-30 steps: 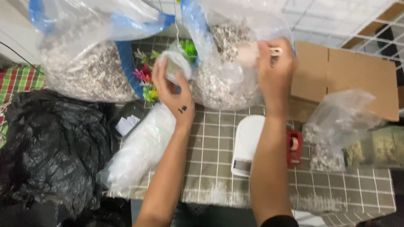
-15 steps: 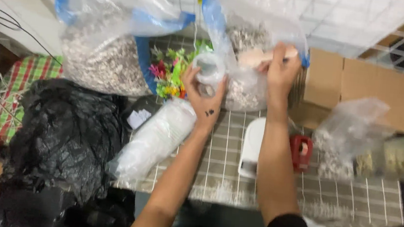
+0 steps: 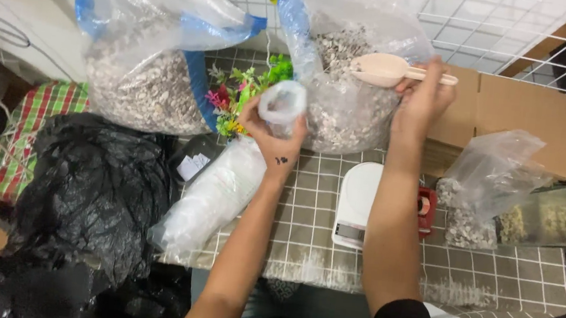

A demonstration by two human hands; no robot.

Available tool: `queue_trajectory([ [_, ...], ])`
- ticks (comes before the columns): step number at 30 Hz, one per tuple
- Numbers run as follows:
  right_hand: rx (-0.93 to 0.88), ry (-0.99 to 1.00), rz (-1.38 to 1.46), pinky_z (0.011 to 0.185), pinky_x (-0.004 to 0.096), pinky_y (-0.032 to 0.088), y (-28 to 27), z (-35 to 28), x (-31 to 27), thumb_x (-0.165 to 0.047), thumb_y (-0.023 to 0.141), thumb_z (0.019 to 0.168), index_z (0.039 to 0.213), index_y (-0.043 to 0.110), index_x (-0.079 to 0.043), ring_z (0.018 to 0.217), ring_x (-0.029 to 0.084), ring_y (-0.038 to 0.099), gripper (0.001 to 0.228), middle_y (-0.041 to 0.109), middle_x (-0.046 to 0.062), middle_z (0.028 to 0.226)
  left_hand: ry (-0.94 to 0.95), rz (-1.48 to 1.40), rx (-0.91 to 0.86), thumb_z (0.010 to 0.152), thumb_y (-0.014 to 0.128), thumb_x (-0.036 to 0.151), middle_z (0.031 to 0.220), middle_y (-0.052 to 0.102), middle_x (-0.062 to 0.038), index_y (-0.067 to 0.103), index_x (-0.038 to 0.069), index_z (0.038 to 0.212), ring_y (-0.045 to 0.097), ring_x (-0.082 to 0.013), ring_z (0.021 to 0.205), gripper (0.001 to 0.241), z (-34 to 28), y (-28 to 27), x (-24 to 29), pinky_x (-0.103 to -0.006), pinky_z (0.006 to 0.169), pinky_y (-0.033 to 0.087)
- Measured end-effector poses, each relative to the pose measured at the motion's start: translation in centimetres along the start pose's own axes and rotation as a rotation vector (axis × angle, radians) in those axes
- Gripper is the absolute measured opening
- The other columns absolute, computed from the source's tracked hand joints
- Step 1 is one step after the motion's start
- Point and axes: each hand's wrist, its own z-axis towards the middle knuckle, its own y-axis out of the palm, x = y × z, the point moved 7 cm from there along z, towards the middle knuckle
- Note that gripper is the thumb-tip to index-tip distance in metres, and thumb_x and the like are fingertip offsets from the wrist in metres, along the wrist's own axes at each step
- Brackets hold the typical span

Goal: Packaging and weighing aquarium gravel into small plastic bags using a scoop and a digital scale

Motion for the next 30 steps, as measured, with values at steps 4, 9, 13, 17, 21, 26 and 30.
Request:
queue_trajectory([
  [4, -0.021, -0.016, 0.09, 0.038, 0.03, 0.034, 0.5, -2.1, -5.2, -0.025, 0.068, 0.096, 0.077, 0.057, -0.008, 0.043, 0.013, 0.048, 0.027, 0.053, 0.003, 0.06, -0.08, 0.16, -0.152, 0.083, 0.086, 0.024, 0.144, 0.047, -0.014, 0.04, 0.007, 0.146, 0.043, -0.0301, 0.143, 0.08, -1.5, 1.0, 0.2, -0.0422, 0.129, 0.029],
  [9, -0.194, -0.011, 0.044, 0.043, 0.027, 0.032, 3.6, -4.8, -9.6, -0.03, 0.065, 0.097, 0.079, 0.056, -0.008, 0.042, 0.013, 0.044, 0.03, 0.049, 0.005, 0.055, 0.087, 0.136, -0.369, 0.098, 0.075, 0.018, 0.147, 0.044, -0.014, 0.028, 0.013, 0.157, 0.049, -0.0302, 0.138, 0.076, -1.0, 2.6, 1.8, -0.0432, 0.12, 0.043],
  [13, -0.294, -0.023, 0.002, 0.041, 0.022, 0.029, 6.3, -7.7, -10.9, -0.026, 0.064, 0.101, 0.083, 0.053, -0.009, 0.042, 0.012, 0.046, 0.026, 0.058, 0.007, 0.068, 0.112, 0.154, -0.366, 0.101, 0.071, 0.021, 0.147, 0.04, -0.016, 0.03, 0.017, 0.157, 0.044, -0.0337, 0.142, 0.07, -0.5, 2.6, 2.3, -0.0495, 0.123, 0.04],
  [17, -0.49, -0.103, -0.278, 0.043, 0.023, 0.042, 9.8, -11.7, -11.7, -0.026, 0.058, 0.106, 0.085, 0.057, -0.011, 0.047, 0.012, 0.056, 0.026, 0.066, 0.005, 0.072, 0.08, 0.141, -0.325, 0.098, 0.074, 0.022, 0.141, 0.046, -0.012, 0.04, 0.014, 0.148, 0.048, -0.0305, 0.136, 0.061, 0.2, 2.7, 2.6, -0.0446, 0.12, 0.042],
  [21, -0.76, -0.618, -0.394, 0.046, 0.029, 0.053, 12.4, -15.1, -14.4, -0.001, 0.073, 0.096, 0.075, 0.065, -0.002, 0.047, 0.022, 0.069, 0.023, 0.073, 0.014, 0.072, 0.082, 0.045, -0.194, 0.084, 0.086, 0.016, 0.136, 0.048, -0.014, 0.045, 0.005, 0.139, 0.05, -0.0327, 0.133, 0.069, -0.3, 2.1, 0.8, -0.0456, 0.114, 0.04],
  [26, -0.728, -0.682, -0.312, 0.058, 0.031, 0.055, 11.5, -15.0, -15.5, -0.017, 0.075, 0.1, 0.086, 0.07, -0.001, 0.061, 0.024, 0.069, 0.022, 0.074, 0.016, 0.084, 0.055, 0.006, -0.164, 0.085, 0.086, 0.015, 0.139, 0.046, -0.017, 0.041, 0.003, 0.14, 0.049, -0.0348, 0.135, 0.072, -0.9, 1.9, 0.2, -0.0454, 0.115, 0.039],
  [30, -0.602, -0.598, -0.308, 0.05, 0.029, 0.054, 9.9, -11.1, -13.8, -0.006, 0.068, 0.105, 0.093, 0.065, 0.006, 0.054, 0.021, 0.067, 0.018, 0.072, 0.02, 0.085, 0.036, 0.022, -0.164, 0.092, 0.08, 0.012, 0.147, 0.041, -0.018, 0.035, 0.003, 0.15, 0.044, -0.034, 0.141, 0.074, -0.9, 1.7, -0.2, -0.0483, 0.117, 0.038],
])
